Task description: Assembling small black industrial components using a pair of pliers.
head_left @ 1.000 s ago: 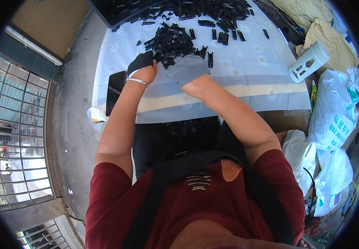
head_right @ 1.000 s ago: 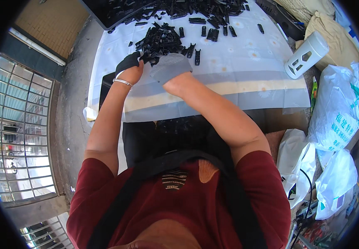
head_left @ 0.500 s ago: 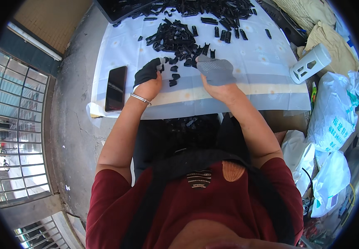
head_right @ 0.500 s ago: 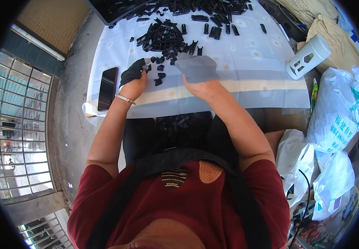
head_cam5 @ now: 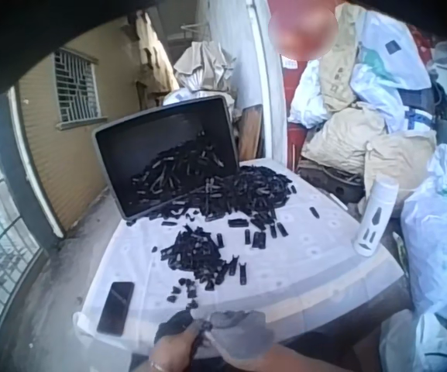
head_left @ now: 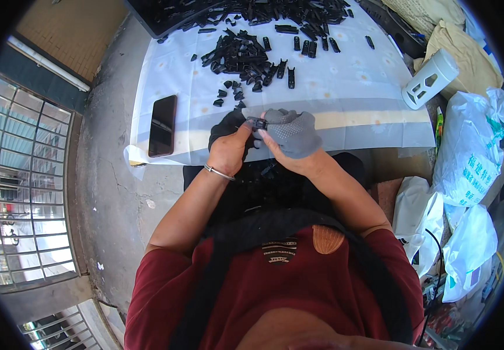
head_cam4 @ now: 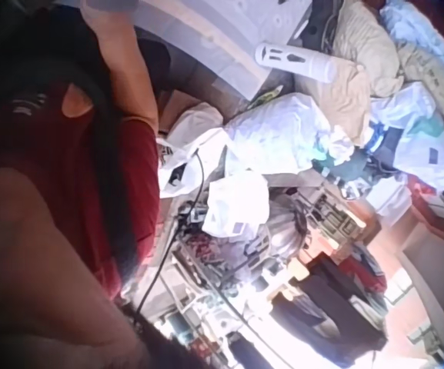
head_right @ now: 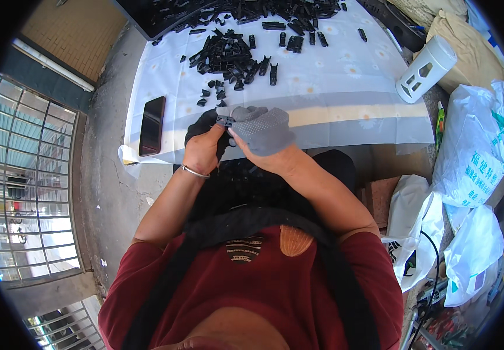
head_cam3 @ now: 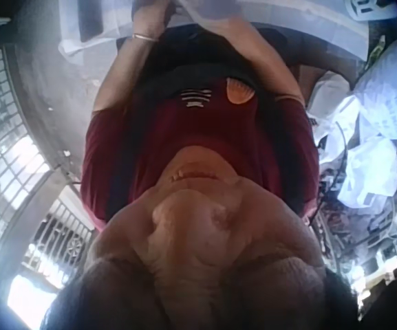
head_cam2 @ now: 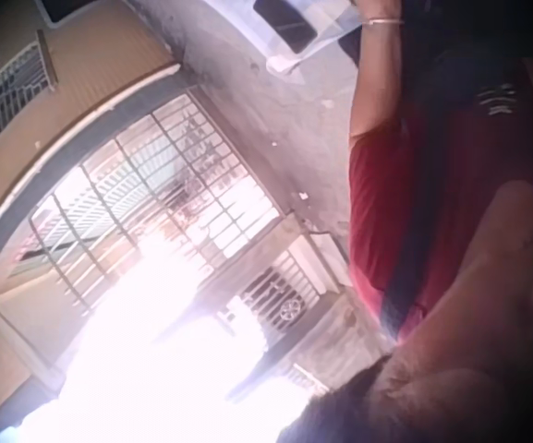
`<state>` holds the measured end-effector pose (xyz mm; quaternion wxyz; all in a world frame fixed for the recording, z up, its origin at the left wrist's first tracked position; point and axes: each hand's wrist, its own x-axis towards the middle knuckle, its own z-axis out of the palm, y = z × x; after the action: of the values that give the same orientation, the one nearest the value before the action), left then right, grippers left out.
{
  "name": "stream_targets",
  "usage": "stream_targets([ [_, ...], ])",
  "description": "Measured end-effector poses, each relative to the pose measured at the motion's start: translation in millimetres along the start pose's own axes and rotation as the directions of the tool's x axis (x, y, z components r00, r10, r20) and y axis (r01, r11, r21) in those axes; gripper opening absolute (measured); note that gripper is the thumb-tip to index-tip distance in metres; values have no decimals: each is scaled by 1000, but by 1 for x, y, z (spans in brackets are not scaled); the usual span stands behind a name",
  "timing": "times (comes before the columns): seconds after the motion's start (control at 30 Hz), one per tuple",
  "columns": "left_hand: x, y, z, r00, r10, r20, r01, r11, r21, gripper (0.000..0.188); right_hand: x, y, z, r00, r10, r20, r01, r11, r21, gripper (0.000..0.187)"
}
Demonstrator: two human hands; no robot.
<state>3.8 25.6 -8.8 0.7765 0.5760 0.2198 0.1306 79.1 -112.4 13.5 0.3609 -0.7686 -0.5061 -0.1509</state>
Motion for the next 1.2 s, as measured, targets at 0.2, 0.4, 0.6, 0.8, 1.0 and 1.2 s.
stream_targets([
  [0.2, -17, -3, 17, 977, -193, -94, 158, 942, -295, 27, -9, 0, 0, 996, -2, 88, 16, 987, -162, 17],
  [0.4, -22, -3, 13, 987, -138, 82, 151, 973, -173, 29, -11, 12, 7, 988, 131, 87, -141, 981, 130, 14],
  [0.6, -16, -15, 5, 988, -128, 86, 124, 991, 57, 39, -13, 12, 16, 993, 108, 50, -116, 973, 198, 14],
  [0.8, -16, -4, 7, 970, 229, 85, -243, 883, 401, 36, -15, -1, 7, 991, 119, 56, -131, 939, 319, 21],
  [1.0, -23, 10, 8, 991, 45, 128, -88, 934, 345, 37, -20, 1, 4, 974, 161, 159, -213, 893, 398, 26],
  [1.2, -25, 7, 2, 986, 125, 113, -148, 962, 228, 40, -16, -4, -3, 993, 106, -55, -86, 953, 290, 22],
])
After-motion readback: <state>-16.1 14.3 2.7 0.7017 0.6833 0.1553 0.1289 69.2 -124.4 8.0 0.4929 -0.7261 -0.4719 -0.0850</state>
